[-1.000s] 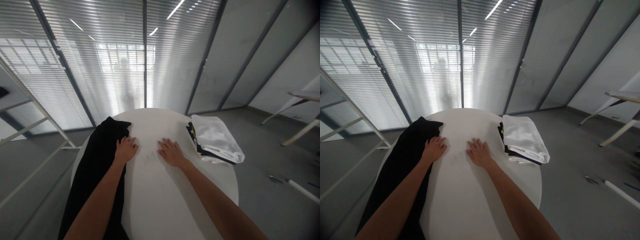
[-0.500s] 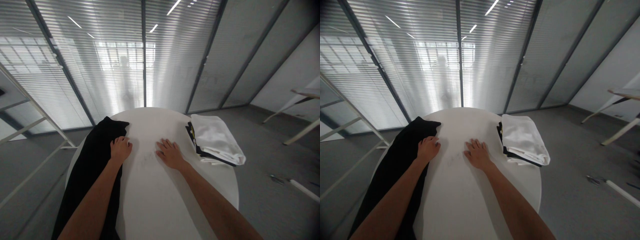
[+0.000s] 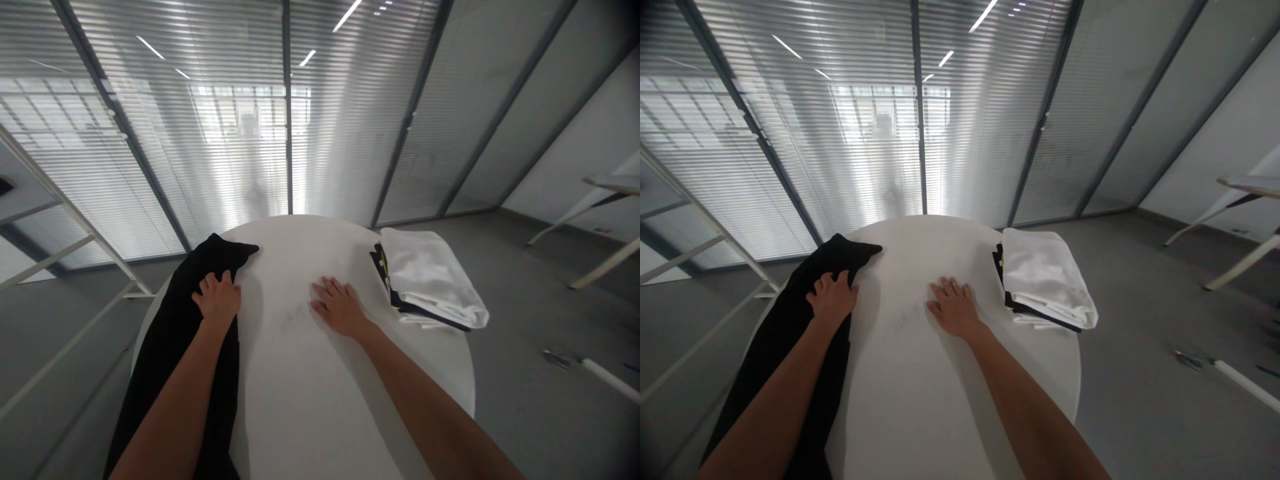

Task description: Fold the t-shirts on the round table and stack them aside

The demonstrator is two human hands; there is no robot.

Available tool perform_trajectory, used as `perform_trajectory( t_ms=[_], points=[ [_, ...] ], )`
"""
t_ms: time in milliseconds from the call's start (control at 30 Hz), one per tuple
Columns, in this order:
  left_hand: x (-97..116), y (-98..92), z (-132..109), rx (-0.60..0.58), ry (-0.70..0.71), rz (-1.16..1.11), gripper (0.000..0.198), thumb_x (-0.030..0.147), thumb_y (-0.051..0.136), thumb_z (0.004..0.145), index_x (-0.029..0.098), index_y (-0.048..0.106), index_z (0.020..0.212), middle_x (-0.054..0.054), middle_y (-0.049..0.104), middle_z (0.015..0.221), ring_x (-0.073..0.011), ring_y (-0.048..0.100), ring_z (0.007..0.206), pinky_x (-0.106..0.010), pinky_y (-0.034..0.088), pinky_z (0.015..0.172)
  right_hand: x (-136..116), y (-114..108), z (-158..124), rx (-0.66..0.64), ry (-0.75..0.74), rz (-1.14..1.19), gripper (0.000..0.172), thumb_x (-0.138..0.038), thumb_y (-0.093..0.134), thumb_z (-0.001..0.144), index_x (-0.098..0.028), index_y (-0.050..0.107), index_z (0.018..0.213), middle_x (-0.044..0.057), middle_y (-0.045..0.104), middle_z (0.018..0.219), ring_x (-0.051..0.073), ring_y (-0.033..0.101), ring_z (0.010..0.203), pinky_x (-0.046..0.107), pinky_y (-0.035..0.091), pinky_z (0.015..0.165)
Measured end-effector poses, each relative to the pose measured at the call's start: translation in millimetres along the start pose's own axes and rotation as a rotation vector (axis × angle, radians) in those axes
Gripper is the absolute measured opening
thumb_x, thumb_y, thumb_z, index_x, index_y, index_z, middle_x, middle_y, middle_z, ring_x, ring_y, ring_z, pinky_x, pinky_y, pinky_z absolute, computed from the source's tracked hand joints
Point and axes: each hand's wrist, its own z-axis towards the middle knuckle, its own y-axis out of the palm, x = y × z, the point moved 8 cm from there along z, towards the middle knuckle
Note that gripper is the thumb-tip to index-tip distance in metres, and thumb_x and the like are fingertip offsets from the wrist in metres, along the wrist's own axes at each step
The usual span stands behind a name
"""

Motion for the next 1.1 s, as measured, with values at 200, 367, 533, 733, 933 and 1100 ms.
perform_trajectory(
  t_ms=[200,367,533,733,933,1100],
  points=[
    [3.6,-5.8,2.6,-0.032,0.030,-0.093,0.049,0.029,0.040,0.092,0.025,0.046,0.140,-0.014,0.066,0.116,-0.0350,0.055,0.111,-0.062,0.032,0.097,-1.0,-2.2,-0.3,0.001,0.003,-0.005,0.059,-0.056,0.024,0.098,-0.029,0.036,0.149,0.009,0.027,0.158,0.030,0.022,0.145,0.054,0.017,0.113],
    [50.6,-20.9,-21.2,0.027,0.284,-0.167,0.045,0.026,0.039,0.094,0.026,0.050,0.137,-0.009,0.066,0.118,-0.0254,0.059,0.107,-0.047,0.030,0.106,-1.4,-3.4,-0.6,0.004,-0.005,-0.001,0.058,-0.055,0.024,0.098,-0.028,0.037,0.148,0.009,0.029,0.157,0.031,0.023,0.144,0.055,0.018,0.113],
    [102.8,-18.7,-61.8,-0.044,0.574,-0.191,0.040,0.022,0.040,0.093,0.027,0.059,0.128,-0.007,0.064,0.113,-0.0231,0.059,0.103,-0.041,0.037,0.099,0.1,-1.5,0.7,0.023,-0.003,0.010,0.060,-0.057,0.026,0.098,-0.027,0.037,0.148,0.010,0.031,0.156,0.032,0.024,0.144,0.056,0.018,0.112],
    [117.8,-8.6,-74.4,-0.137,0.641,-0.207,0.039,0.017,0.042,0.091,0.028,0.064,0.121,-0.007,0.062,0.115,-0.0225,0.059,0.099,-0.037,0.045,0.087,0.7,0.0,1.4,0.021,0.002,0.027,0.061,-0.058,0.027,0.097,-0.024,0.038,0.147,0.010,0.032,0.156,0.031,0.025,0.144,0.055,0.017,0.113],
    [89.7,-21.9,-51.0,-0.068,0.435,-0.373,0.035,0.020,0.042,0.091,0.027,0.068,0.115,-0.005,0.057,0.121,-0.0159,0.061,0.091,-0.029,0.049,0.082,1.5,-2.2,0.5,0.025,0.000,0.027,0.060,-0.057,0.027,0.097,-0.025,0.039,0.146,0.010,0.031,0.156,0.031,0.024,0.144,0.055,0.017,0.113],
    [12.2,-37.7,-9.6,0.102,0.082,-0.365,0.035,0.022,0.040,0.091,0.026,0.068,0.110,-0.007,0.057,0.118,-0.0213,0.062,0.095,-0.035,0.050,0.085,1.1,-2.9,-0.4,0.016,-0.001,0.026,0.059,-0.056,0.027,0.098,-0.025,0.039,0.147,0.009,0.030,0.157,0.031,0.024,0.144,0.055,0.018,0.113]
  ],
)
